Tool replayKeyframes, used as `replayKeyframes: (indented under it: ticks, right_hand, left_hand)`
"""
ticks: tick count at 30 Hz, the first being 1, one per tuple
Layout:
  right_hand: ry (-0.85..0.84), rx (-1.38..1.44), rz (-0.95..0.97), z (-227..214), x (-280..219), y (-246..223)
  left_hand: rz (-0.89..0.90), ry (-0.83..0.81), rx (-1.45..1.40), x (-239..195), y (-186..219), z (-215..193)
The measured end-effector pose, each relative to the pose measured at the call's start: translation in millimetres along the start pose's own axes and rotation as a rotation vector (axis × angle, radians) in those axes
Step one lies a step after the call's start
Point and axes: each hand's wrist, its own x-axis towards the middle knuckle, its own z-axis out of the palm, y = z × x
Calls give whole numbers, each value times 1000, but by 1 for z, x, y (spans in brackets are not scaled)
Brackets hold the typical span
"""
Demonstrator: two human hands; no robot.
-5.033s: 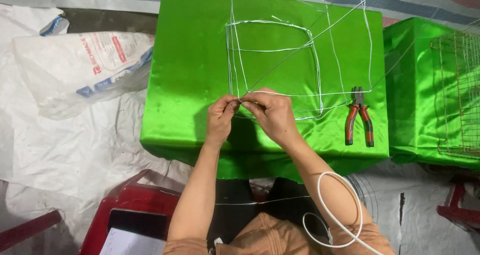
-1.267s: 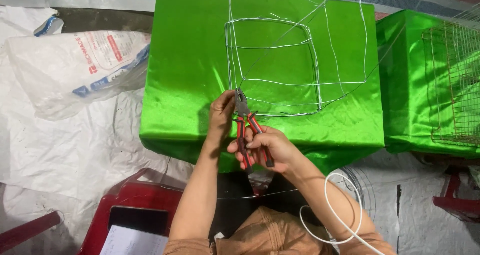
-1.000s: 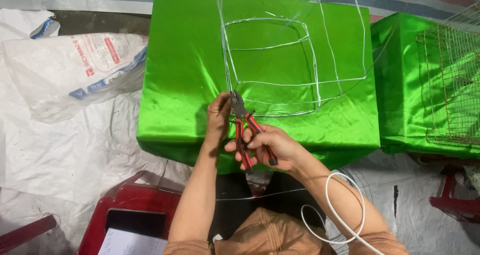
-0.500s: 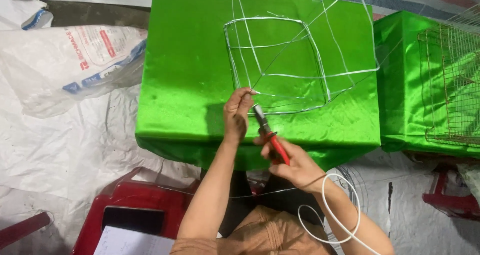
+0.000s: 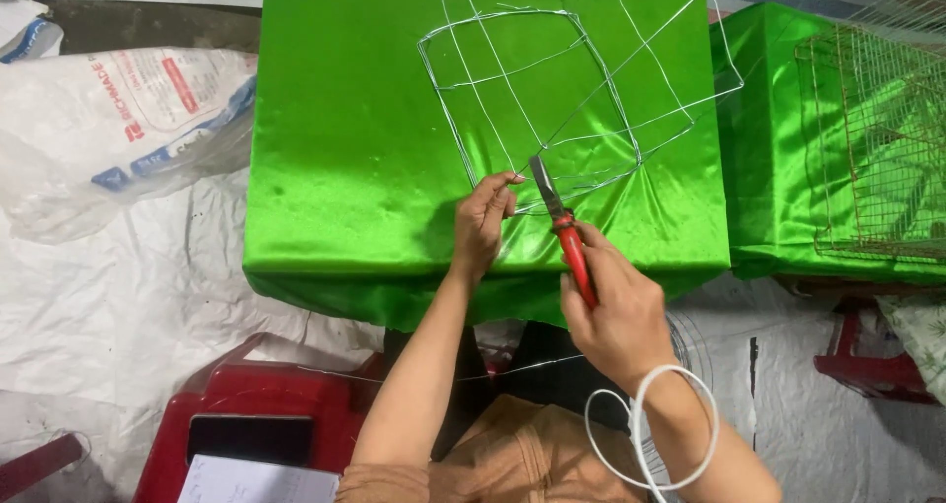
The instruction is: Assembling a metal wire frame by bending and securing wires using pliers.
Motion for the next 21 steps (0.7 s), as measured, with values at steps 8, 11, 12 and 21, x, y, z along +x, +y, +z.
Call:
replayKeyframes:
  ticks: [8, 11, 12, 21]
  right_hand:
    - [54, -9, 27, -10, 0, -24]
    - [15, 13, 83, 4, -1, -5]
    - [22, 11, 82, 14, 1, 7]
    - [-178, 1144, 351, 0, 1, -25]
  left_hand:
    - [-29, -4, -14, 2, 9, -2]
    - [-70, -6, 5, 3, 6, -5]
    - [-64, -10, 3, 2, 7, -3]
    - [-105, -20, -80, 3, 19, -3]
